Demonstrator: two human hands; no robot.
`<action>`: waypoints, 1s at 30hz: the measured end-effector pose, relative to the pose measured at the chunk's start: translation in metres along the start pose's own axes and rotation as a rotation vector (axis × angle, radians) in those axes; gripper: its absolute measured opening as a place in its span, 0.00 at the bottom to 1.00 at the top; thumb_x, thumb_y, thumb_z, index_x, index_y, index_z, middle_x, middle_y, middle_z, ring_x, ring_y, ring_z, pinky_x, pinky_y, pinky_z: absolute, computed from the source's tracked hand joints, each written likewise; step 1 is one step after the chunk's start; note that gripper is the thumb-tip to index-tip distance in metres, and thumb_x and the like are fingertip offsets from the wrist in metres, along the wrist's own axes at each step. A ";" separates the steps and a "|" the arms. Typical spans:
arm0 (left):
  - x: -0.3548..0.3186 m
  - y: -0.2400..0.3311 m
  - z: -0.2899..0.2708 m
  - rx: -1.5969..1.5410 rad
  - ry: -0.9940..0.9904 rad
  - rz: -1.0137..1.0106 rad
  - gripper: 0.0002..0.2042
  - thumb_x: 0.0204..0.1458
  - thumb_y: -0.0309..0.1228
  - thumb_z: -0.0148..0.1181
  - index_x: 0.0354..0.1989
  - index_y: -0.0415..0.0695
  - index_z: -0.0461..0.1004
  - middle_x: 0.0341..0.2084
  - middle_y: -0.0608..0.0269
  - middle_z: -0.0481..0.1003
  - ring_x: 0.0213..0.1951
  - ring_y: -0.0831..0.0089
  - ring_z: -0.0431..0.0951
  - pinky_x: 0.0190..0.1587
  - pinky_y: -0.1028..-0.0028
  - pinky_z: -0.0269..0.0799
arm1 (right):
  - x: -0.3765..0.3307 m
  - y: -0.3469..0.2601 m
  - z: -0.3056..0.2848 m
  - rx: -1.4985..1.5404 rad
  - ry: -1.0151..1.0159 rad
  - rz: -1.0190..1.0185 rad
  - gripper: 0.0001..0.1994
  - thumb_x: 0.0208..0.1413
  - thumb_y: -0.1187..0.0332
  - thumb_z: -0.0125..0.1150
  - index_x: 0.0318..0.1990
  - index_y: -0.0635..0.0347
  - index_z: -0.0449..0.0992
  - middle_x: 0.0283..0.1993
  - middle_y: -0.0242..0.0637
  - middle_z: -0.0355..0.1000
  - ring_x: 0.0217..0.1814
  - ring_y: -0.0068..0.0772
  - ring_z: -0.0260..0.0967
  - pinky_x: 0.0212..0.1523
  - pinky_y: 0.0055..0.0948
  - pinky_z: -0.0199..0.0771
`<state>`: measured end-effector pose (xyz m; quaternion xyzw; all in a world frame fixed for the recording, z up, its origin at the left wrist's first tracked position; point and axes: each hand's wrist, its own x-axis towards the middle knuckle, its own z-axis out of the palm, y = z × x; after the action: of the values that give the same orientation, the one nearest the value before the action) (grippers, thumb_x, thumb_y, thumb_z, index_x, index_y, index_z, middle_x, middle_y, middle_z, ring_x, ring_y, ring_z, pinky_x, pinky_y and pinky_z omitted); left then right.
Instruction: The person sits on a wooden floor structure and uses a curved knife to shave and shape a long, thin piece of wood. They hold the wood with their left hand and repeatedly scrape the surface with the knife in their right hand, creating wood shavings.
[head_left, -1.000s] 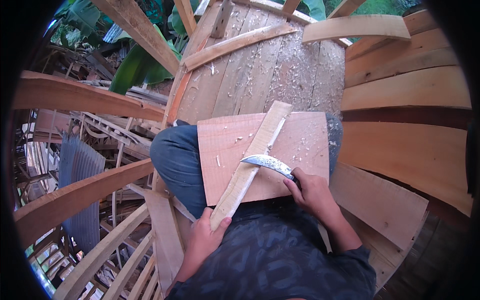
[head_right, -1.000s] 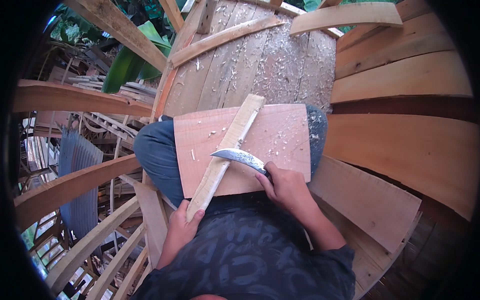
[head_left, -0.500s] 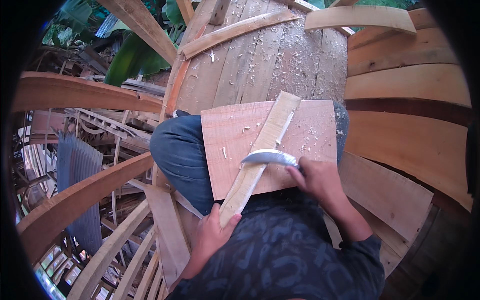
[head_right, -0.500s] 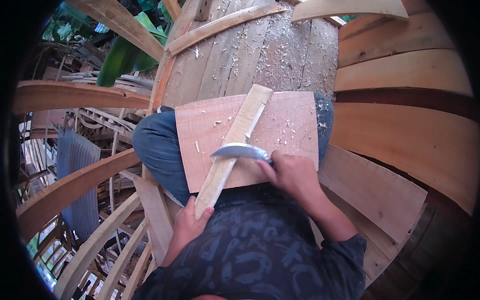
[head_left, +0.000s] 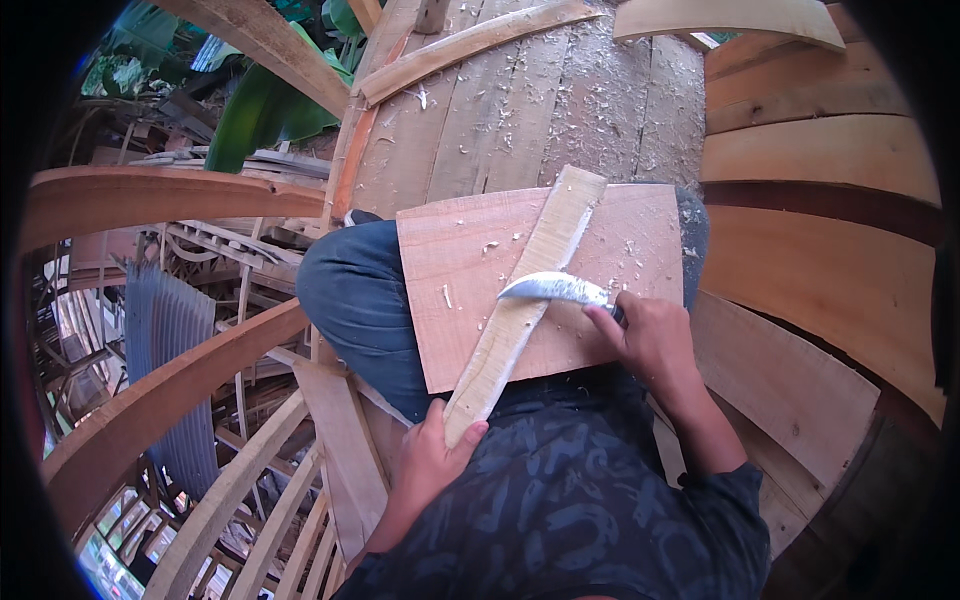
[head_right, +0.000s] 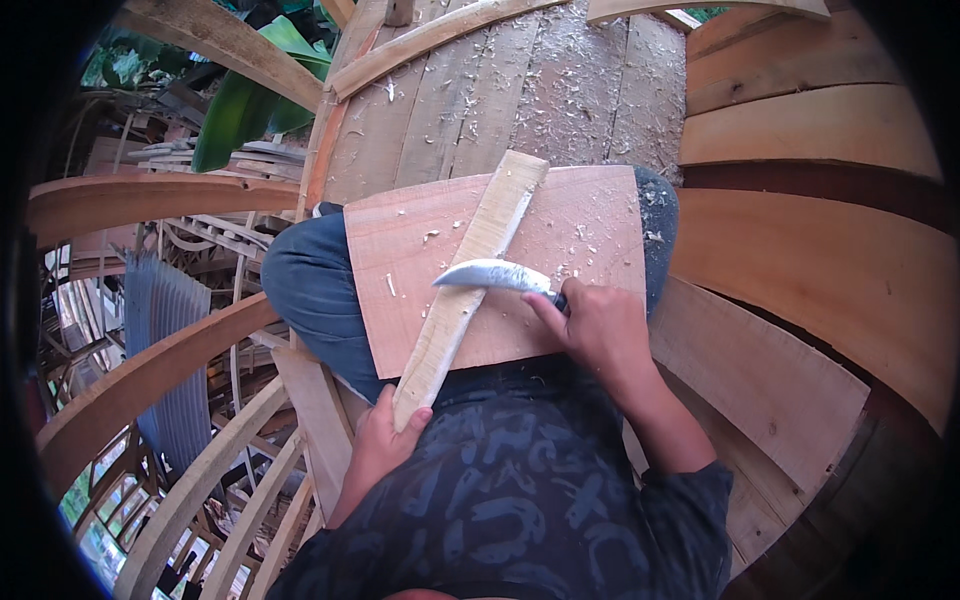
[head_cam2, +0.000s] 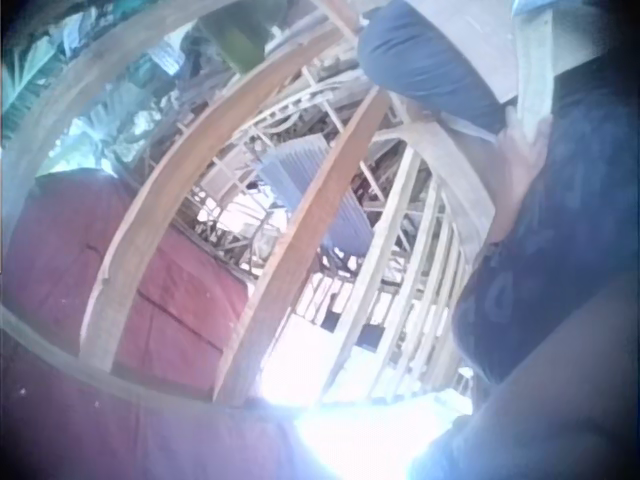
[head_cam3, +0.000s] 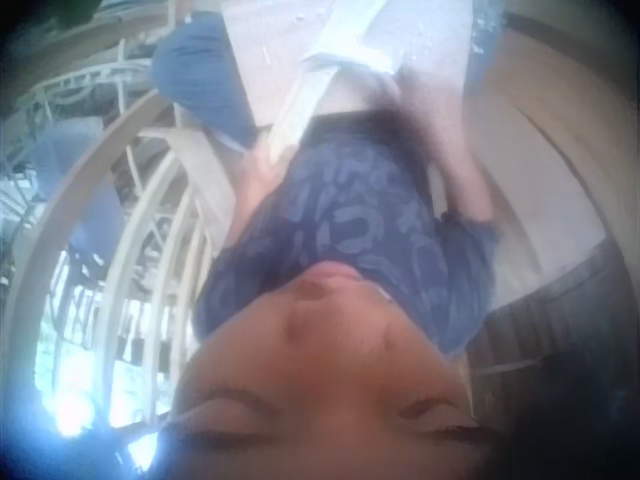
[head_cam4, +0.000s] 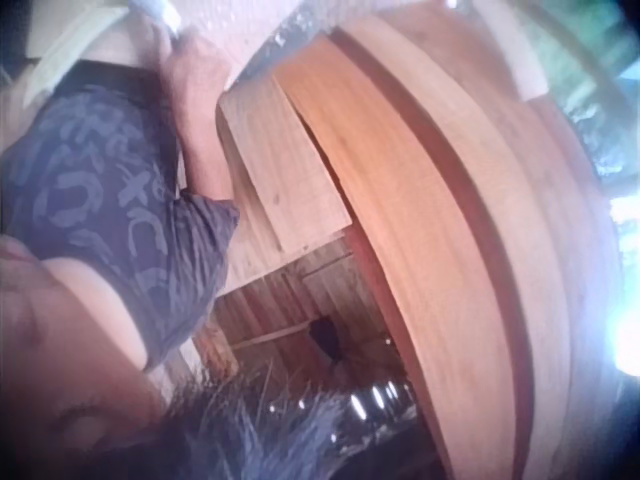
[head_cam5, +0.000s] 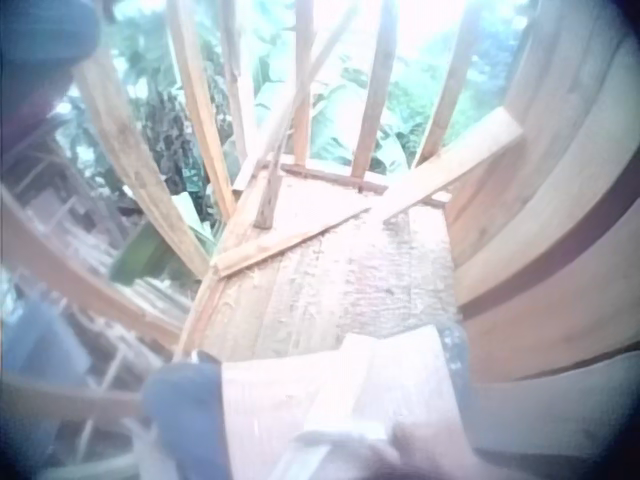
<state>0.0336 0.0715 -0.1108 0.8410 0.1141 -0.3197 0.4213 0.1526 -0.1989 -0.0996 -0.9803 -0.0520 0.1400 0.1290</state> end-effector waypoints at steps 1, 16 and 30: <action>0.000 -0.001 -0.001 -0.004 -0.017 -0.003 0.26 0.51 0.54 0.54 0.34 0.38 0.64 0.23 0.38 0.73 0.31 0.40 0.74 0.32 0.52 0.68 | -0.003 -0.003 -0.002 -0.035 -0.034 -0.050 0.26 0.51 0.44 0.56 0.18 0.60 0.72 0.14 0.45 0.67 0.17 0.47 0.70 0.20 0.39 0.68; -0.001 -0.002 0.001 -0.020 -0.022 -0.014 0.26 0.50 0.54 0.55 0.35 0.37 0.65 0.22 0.38 0.73 0.31 0.40 0.74 0.32 0.52 0.68 | 0.010 0.020 -0.016 -0.147 0.042 0.104 0.26 0.51 0.43 0.56 0.19 0.59 0.75 0.14 0.45 0.68 0.18 0.46 0.71 0.20 0.39 0.69; 0.001 0.000 0.003 0.003 0.003 -0.012 0.27 0.50 0.55 0.55 0.35 0.37 0.65 0.24 0.38 0.73 0.32 0.40 0.75 0.33 0.52 0.69 | 0.019 0.011 -0.009 -0.158 -0.012 -0.043 0.29 0.49 0.37 0.54 0.17 0.58 0.74 0.13 0.42 0.68 0.18 0.43 0.71 0.19 0.37 0.68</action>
<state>0.0331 0.0693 -0.1131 0.8415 0.1194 -0.3210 0.4178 0.1744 -0.2092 -0.0998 -0.9853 -0.0846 0.1384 0.0540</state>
